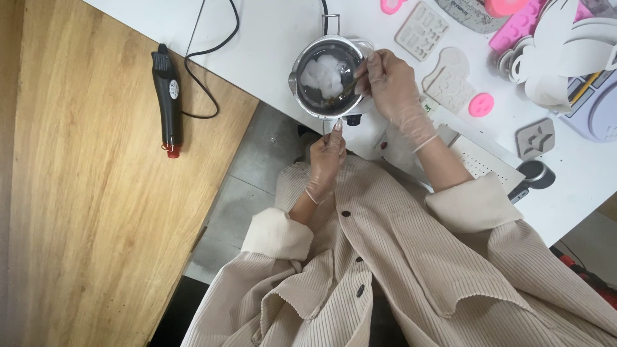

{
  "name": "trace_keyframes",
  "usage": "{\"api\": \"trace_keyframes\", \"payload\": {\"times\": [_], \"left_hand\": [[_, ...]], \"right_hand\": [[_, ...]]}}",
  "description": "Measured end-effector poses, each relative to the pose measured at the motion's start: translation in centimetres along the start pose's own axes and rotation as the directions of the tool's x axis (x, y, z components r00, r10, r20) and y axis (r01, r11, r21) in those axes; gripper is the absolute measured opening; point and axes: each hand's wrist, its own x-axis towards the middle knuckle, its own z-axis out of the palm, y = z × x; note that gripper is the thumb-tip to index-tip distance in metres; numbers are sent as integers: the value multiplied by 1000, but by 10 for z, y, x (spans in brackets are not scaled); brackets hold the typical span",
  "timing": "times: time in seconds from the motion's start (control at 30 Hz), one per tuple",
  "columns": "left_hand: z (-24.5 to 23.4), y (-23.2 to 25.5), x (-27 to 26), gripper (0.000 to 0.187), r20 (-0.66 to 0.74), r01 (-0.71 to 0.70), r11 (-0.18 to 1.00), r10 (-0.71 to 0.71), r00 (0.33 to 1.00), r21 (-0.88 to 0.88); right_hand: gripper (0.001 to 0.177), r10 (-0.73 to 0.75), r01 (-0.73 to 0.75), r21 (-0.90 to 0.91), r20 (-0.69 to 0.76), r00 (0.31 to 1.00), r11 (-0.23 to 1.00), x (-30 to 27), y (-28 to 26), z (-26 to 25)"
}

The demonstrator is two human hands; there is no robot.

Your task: Stirring solid wax in a melting pot on a heating station to liquefy it for candle making.

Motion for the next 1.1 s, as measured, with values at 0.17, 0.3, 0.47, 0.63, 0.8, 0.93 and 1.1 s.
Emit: {"api": "trace_keyframes", "payload": {"times": [0.17, 0.3, 0.47, 0.63, 0.8, 0.93, 1.1], "left_hand": [[-4, 4, 0, 40, -6, 29, 996, -29, 1000, 86], [-6, 6, -2, 40, 28, 12, 999, -14, 1000, 51], [-4, 12, -3, 46, 52, 11, 997, -15, 999, 77], [-1, 12, -3, 48, 22, 43, 994, -46, 999, 99], [0, 15, -3, 50, 16, 32, 994, -33, 999, 100], [1, 24, -8, 48, -17, 74, 987, -72, 997, 145], [0, 11, -1, 44, 17, 58, 995, -60, 998, 79]], "right_hand": [[50, -71, 70, 67, 3, 997, 995, -4, -5, -2], [47, -57, 57, -28, 3, 998, 998, -5, -9, -12], [47, -20, 21, -57, 12, 1000, 998, 0, 0, -9], [46, 53, -53, 27, 25, 998, 998, -3, -2, -2], [44, 23, -23, 94, -8, 1000, 995, -10, -10, 3], [47, -132, 119, -146, -83, 988, 982, -22, -30, -4], [47, -105, 89, -188, -74, 992, 978, -18, -21, 4]]}}
